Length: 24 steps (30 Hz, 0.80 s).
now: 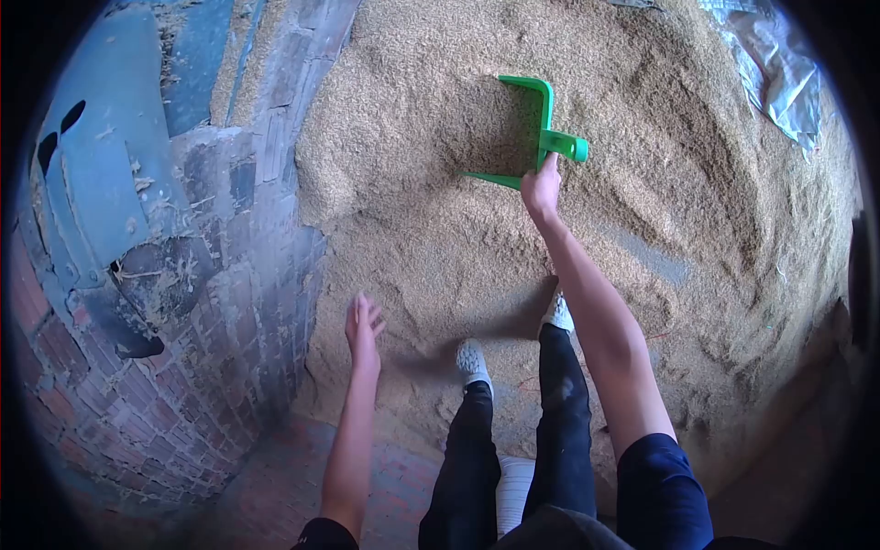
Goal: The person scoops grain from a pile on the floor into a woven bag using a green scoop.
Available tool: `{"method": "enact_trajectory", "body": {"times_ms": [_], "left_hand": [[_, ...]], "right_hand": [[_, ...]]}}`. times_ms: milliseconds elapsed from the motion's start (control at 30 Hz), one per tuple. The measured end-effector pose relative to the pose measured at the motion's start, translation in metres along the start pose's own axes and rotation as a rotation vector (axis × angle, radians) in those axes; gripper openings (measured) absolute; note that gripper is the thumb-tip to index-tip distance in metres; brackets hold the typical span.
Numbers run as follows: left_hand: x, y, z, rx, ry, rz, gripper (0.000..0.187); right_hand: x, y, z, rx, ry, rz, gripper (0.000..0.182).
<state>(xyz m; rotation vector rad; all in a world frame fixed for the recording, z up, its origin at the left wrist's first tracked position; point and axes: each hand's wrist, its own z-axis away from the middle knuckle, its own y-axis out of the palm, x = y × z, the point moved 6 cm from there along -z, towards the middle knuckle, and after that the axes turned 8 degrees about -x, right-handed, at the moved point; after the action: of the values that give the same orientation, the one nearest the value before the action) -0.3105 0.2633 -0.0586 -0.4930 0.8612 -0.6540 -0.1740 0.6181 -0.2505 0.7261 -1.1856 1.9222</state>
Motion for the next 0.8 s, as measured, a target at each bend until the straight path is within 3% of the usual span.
{"method": "enact_trajectory", "body": {"times_ms": [100,167,200,233,300,333,367,433,500,567,667,800], "left_hand": [[-0.043,0.01,-0.09,-0.072,0.095,-0.098,0.075],[-0.084,0.023,-0.14,-0.095,0.129,-0.125,0.08],[-0.096,0.027,-0.179,-0.111,0.267,-0.12,0.084],[-0.108,0.034,-0.21,-0.102,0.264,-0.114,0.084],[-0.147,0.051,-0.263,-0.164,0.535,-0.22,0.087],[-0.165,0.063,-0.266,-0.198,0.676,-0.268,0.089],[-0.171,0.076,-0.27,-0.192,0.686,-0.27,0.089],[-0.196,0.112,-0.236,-0.264,0.553,-0.356,0.088],[-0.2,0.153,-0.207,-0.106,0.515,-0.33,0.085],[-0.188,0.205,-0.195,-0.037,0.688,-0.408,0.078],[-0.17,0.262,-0.139,0.216,0.854,-0.476,0.071],[-0.146,0.264,-0.062,0.45,1.146,-0.565,0.066]], "right_hand": [[-0.004,0.005,0.005,0.058,-0.011,0.05,0.056],[-0.008,0.011,0.004,0.003,-0.161,0.016,0.057],[-0.004,0.009,0.005,0.039,-0.133,-0.01,0.058],[-0.002,0.006,0.005,0.033,-0.137,-0.002,0.058],[-0.007,0.009,0.006,0.108,-0.116,-0.022,0.059],[-0.011,0.011,0.006,0.074,-0.139,-0.039,0.059],[-0.017,0.015,0.005,0.064,-0.136,-0.044,0.059],[-0.029,0.03,0.01,0.143,-0.096,-0.018,0.063],[-0.028,0.04,0.022,0.083,-0.126,-0.067,0.062],[-0.027,0.053,0.034,0.153,0.021,-0.118,0.062],[-0.028,0.05,0.052,0.123,0.063,-0.218,0.067],[-0.044,0.034,0.066,0.078,0.106,-0.547,0.069]]}}
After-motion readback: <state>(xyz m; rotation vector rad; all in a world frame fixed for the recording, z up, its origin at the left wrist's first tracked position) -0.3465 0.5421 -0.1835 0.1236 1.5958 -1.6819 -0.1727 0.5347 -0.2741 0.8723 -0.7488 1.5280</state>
